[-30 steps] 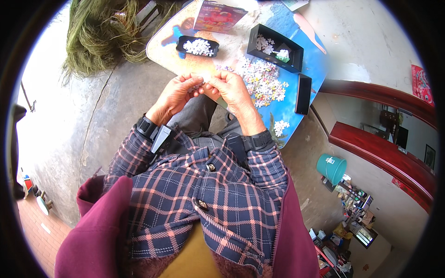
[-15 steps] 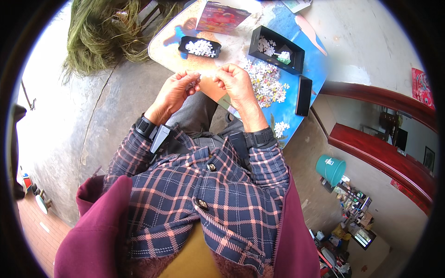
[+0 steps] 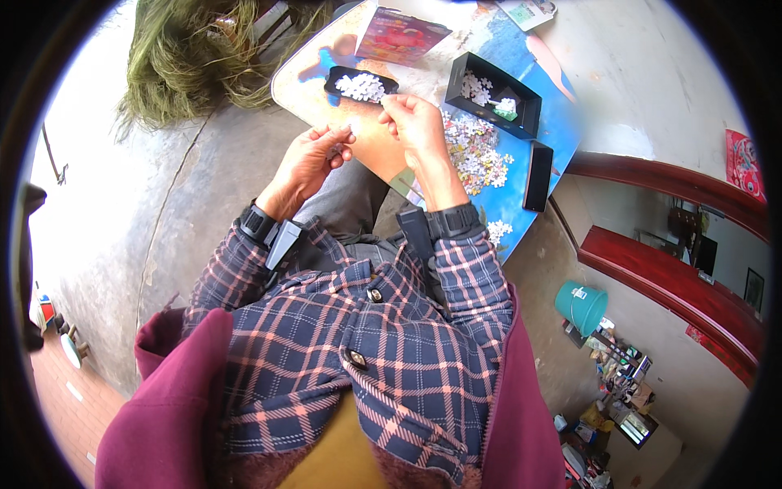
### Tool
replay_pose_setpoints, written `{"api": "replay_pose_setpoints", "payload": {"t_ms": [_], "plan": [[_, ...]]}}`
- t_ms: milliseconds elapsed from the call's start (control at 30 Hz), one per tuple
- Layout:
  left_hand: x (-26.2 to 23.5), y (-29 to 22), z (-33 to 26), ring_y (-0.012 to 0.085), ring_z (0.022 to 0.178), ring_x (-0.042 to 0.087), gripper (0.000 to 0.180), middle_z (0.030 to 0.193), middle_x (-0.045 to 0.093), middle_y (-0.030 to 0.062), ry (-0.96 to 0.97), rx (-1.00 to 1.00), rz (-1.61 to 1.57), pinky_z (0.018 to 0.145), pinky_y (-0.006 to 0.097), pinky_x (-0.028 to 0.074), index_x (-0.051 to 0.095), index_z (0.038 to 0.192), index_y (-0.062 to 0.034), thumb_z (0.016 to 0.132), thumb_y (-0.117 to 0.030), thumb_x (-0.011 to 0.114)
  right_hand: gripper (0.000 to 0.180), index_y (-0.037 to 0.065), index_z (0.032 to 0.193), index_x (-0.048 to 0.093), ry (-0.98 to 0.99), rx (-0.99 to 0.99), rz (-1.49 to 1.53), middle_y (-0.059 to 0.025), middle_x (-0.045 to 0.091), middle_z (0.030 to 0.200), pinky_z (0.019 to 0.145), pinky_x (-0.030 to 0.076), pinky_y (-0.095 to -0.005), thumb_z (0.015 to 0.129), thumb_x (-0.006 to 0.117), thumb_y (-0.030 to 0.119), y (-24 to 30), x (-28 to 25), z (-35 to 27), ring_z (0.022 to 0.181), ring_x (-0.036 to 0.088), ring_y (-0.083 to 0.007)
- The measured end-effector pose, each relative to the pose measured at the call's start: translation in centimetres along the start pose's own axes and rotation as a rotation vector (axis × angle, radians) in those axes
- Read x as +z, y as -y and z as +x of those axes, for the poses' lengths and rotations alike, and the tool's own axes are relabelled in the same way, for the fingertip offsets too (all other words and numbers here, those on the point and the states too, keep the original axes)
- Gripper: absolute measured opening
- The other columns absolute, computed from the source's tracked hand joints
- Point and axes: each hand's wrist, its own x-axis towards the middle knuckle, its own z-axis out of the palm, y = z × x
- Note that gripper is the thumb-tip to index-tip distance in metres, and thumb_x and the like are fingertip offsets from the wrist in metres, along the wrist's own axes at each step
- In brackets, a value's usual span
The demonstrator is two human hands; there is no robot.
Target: The person sits at a table and sorts small white puzzle pieces from a pile, picking them up one by one and connecting them into small clusters. The person occasionally places clusters into a black tray while continuing to assemble more pieces by hand.
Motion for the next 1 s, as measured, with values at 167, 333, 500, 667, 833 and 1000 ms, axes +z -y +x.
{"api": "replay_pose_setpoints", "payload": {"t_ms": [167, 333, 500, 667, 833, 1000], "plan": [[0.3, 0.5, 0.1, 0.0083, 0.065, 0.057, 0.013, 0.079, 0.063, 0.0005, 0.001, 0.01, 0.013, 0.055, 0.02, 0.04, 0.063, 0.087, -0.0076, 0.09, -0.018, 0.069, 0.017, 0.003, 0.095, 0.068, 0.133, -0.067, -0.017, 0.0028, 0.062, 0.077, 0.059, 0.039, -0.0173, 0.092, 0.065, 0.02, -1.1, -0.7, -2.9, 0.063, 0.05, -0.0029], [0.6, 1.0, 0.1, 0.0076, 0.063, 0.054, 0.012, 0.074, 0.061, -0.0001, 0.05, -0.003, 0.118, 0.054, 0.019, 0.038, 0.064, 0.087, -0.0081, 0.091, -0.019, 0.067, 0.017, 0.004, 0.096, 0.067, 0.166, -0.083, -0.036, 0.003, 0.062, 0.077, 0.059, 0.039, -0.0174, 0.092, 0.065, 0.02, -1.4, -1.2, -3.7, 0.064, 0.051, -0.003], [0.8, 1.1, -0.1, 0.0068, 0.062, 0.053, 0.013, 0.071, 0.061, -0.0003, 0.095, 0.028, 0.227, 0.053, 0.018, 0.035, 0.065, 0.089, -0.0083, 0.092, -0.021, 0.066, 0.016, 0.003, 0.096, 0.066, 0.2, -0.086, -0.016, 0.0024, 0.062, 0.077, 0.059, 0.04, -0.0176, 0.091, 0.066, 0.018, -1.3, -1.5, -4.0, 0.064, 0.052, -0.0038], [1.1, 1.2, -0.1, 0.0074, 0.063, 0.054, 0.018, 0.074, 0.061, 0.0004, 0.109, 0.007, 0.191, 0.052, 0.019, 0.035, 0.064, 0.096, -0.0061, 0.091, -0.023, 0.066, 0.011, 0.004, 0.096, 0.065, 0.151, -0.067, 0.027, 0.0012, 0.063, 0.075, 0.057, 0.04, -0.0182, 0.09, 0.065, 0.013, -1.9, -2.1, -3.8, 0.062, 0.053, -0.0046], [1.1, 0.9, 0.2, 0.0246, 0.088, 0.065, 0.042, 0.105, 0.064, 0.0159, 0.191, -0.152, -0.191, 0.076, 0.028, 0.054, 0.057, 0.117, 0.0058, 0.095, -0.03, 0.059, 0.009, 0.003, 0.096, 0.066, -0.097, -0.155, 0.146, -0.002, 0.064, 0.074, 0.052, 0.041, -0.0195, 0.09, 0.063, 0.009, -0.3, -6.9, -1.3, 0.057, 0.054, -0.0069], [1.5, 0.7, 0.6, 0.0416, 0.122, 0.052, 0.053, 0.137, 0.047, 0.028, 0.304, -0.261, -0.473, 0.106, 0.044, 0.044, 0.044, 0.133, 0.0114, 0.101, -0.031, 0.043, 0.008, 0.0, 0.091, 0.066, -0.413, -0.26, 0.217, -0.0051, 0.064, 0.072, 0.049, 0.043, -0.0201, 0.087, 0.065, 0.007, 3.1, -11.8, 2.1, 0.055, 0.053, -0.0079]]}}
